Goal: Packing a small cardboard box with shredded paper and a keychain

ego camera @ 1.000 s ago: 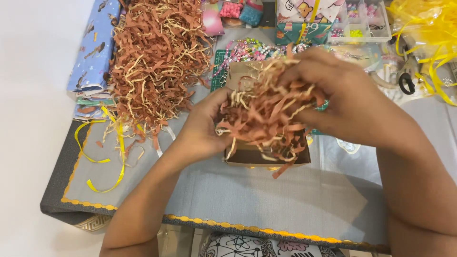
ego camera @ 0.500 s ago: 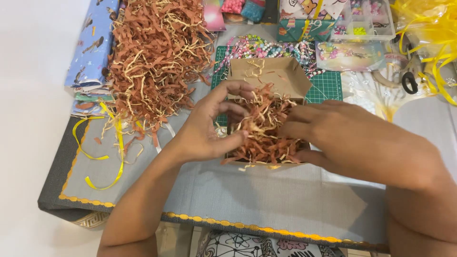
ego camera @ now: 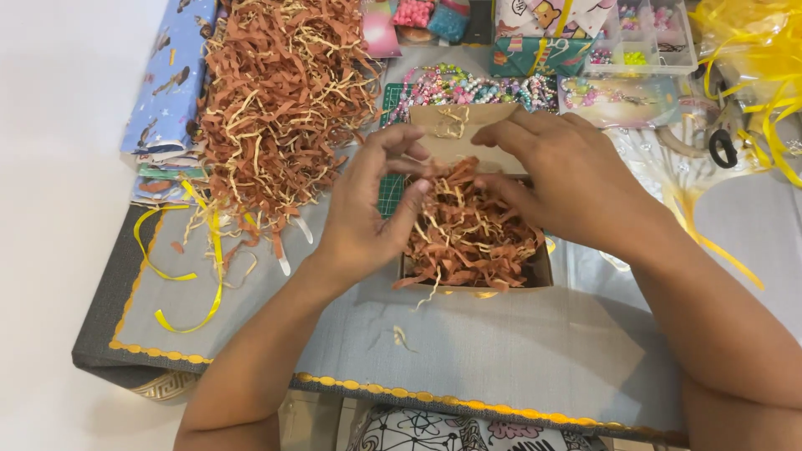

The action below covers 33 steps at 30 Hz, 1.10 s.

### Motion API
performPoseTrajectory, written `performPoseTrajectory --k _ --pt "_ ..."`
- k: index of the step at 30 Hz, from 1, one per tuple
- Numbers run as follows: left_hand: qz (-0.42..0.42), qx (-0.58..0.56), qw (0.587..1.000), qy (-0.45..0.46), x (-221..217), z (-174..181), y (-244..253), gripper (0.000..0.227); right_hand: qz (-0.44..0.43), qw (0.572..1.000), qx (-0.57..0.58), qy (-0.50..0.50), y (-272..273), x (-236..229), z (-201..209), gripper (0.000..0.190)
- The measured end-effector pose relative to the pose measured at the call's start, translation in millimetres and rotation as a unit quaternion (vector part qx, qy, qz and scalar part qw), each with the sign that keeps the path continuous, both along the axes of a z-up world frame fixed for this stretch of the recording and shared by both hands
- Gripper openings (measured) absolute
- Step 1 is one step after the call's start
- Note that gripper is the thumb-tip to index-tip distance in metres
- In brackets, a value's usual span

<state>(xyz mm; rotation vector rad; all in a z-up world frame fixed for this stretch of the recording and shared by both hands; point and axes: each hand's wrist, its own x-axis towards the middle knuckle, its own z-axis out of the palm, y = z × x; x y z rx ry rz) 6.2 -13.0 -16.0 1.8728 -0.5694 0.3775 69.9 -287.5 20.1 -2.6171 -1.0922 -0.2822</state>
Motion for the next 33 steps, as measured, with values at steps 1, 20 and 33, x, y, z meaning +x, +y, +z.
performPoseTrajectory --k 1,20,33 --pt "0.052 0.052 0.996 -0.056 0 2 3 0.042 -0.022 0.999 -0.015 -0.025 2 4 -5 0.039" --pt "0.106 0.044 0.986 -0.118 -23 53 37 0.031 -0.083 0.974 -0.087 0.193 60 120 -41 0.056" --pt "-0.051 0.417 0.906 0.051 -154 -28 68 0.078 -0.083 0.945 -0.245 0.201 77 115 -35 0.038"
